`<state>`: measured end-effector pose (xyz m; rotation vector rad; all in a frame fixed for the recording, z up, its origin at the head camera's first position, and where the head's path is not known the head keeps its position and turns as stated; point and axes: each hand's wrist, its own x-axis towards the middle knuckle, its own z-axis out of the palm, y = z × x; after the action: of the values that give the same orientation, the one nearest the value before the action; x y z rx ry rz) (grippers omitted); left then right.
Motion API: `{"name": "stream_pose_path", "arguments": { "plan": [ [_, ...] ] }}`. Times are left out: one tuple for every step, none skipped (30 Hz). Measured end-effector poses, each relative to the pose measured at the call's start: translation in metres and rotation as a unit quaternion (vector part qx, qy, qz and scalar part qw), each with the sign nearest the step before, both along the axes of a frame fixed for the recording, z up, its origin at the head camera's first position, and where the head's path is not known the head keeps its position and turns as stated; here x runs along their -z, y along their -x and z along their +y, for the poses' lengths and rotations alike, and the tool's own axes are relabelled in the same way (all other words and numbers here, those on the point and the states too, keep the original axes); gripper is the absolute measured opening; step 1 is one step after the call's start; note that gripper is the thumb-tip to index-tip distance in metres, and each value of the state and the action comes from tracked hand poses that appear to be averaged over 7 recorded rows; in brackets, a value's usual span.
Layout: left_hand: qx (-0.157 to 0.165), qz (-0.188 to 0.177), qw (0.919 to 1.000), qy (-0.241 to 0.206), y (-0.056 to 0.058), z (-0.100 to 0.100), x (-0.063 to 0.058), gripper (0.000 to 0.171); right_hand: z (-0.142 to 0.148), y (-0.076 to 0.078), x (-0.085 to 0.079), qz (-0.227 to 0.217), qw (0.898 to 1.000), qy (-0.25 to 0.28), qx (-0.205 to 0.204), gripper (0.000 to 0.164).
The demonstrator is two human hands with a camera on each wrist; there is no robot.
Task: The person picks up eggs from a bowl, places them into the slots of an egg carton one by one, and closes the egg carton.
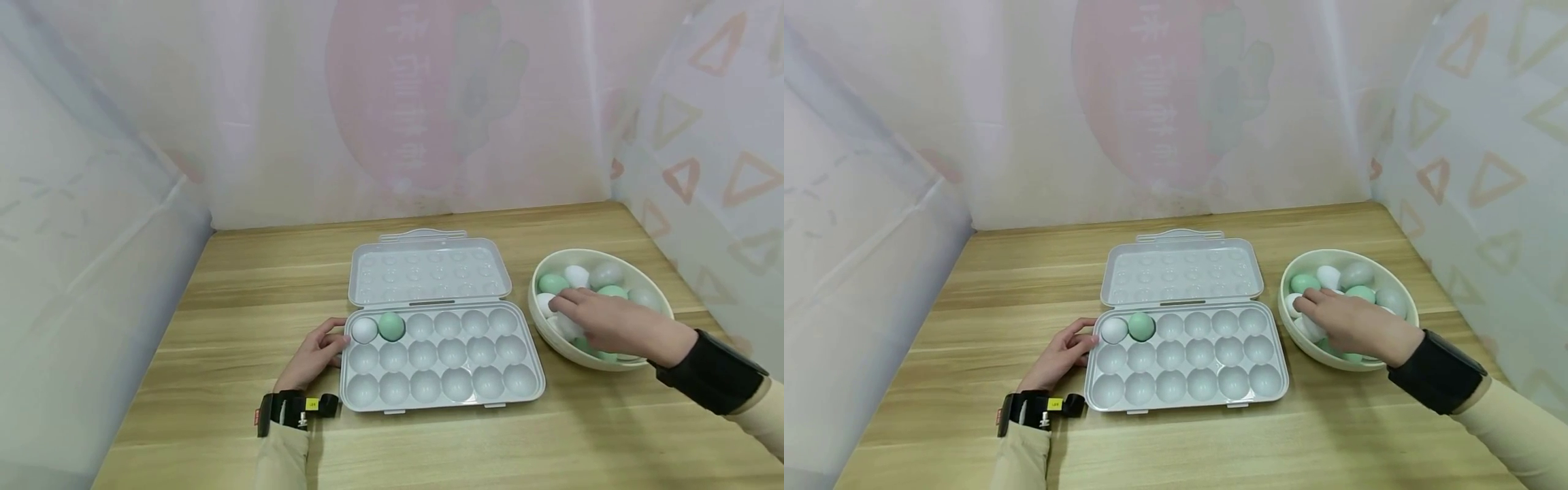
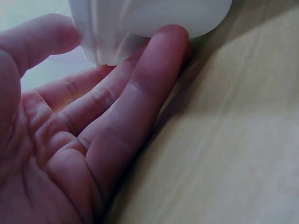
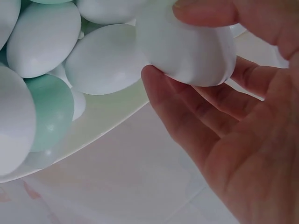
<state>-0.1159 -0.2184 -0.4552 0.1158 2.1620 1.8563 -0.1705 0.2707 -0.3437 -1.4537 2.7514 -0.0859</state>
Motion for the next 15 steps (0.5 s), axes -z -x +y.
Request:
{"name": "stream_pose_path", "arguments": {
  "plan": [
    [0.000,-0.001,1.0000,0.000,0.000,0.000,0.000,0.040,-0.001,0.000,-0.001,-0.003,1.000,-0.001,0.001,0.055],
    [0.000,-0.001,1.0000,0.001,0.000,0.000,0.000,0.041,-0.002,0.000,-0.002,-0.007,1.000,0.000,0.001,0.056],
    [0.001,-0.001,1.0000,0.001,0.000,0.000,0.000,0.041,-0.003,0.000,-0.003,-0.010,1.000,0.002,0.000,0.057],
    [0.001,-0.002,1.0000,0.001,0.000,0.000,0.000,0.041,-0.003,0.000,-0.004,-0.010,1.000,0.002,-0.001,0.058],
    [0.002,-0.003,1.0000,0.003,0.000,0.000,-0.001,0.041,-0.004,0.000,-0.005,-0.010,1.000,0.004,-0.002,0.059],
    [0.002,-0.002,1.0000,0.005,0.000,0.000,0.000,0.042,-0.005,0.001,-0.005,-0.010,1.000,0.008,-0.003,0.059],
    [0.002,-0.002,1.0000,0.006,0.000,0.000,0.000,0.042,-0.006,0.001,-0.006,-0.008,1.000,0.012,-0.006,0.060],
    [0.002,-0.002,1.0000,0.007,0.000,0.000,0.000,0.042,-0.006,0.001,-0.006,-0.006,1.000,0.016,-0.008,0.060],
    [0.003,-0.002,1.0000,0.007,0.001,0.000,0.000,0.042,-0.007,0.001,-0.007,-0.004,1.000,0.019,-0.009,0.060],
    [0.002,-0.002,1.0000,0.007,0.000,0.000,0.000,0.042,-0.008,0.001,-0.007,-0.002,1.000,0.022,-0.011,0.061],
    [0.002,-0.002,1.0000,0.007,0.000,0.000,-0.001,0.043,-0.009,0.002,-0.007,0.002,1.000,0.026,-0.014,0.061],
    [0.002,-0.002,1.0000,0.007,0.000,0.000,-0.001,0.043,-0.009,0.002,-0.008,0.004,0.999,0.029,-0.016,0.061],
    [0.002,-0.002,1.0000,0.006,0.000,0.000,-0.001,0.042,-0.010,0.002,-0.009,0.008,0.999,0.031,-0.018,0.061],
    [0.001,-0.002,1.0000,0.006,0.000,0.000,-0.002,0.042,-0.011,0.003,-0.009,0.011,0.999,0.034,-0.021,0.060],
    [0.002,-0.002,1.0000,0.006,0.000,0.000,-0.002,0.042,-0.013,0.003,-0.010,0.014,0.999,0.037,-0.026,0.060]
  ]
}}
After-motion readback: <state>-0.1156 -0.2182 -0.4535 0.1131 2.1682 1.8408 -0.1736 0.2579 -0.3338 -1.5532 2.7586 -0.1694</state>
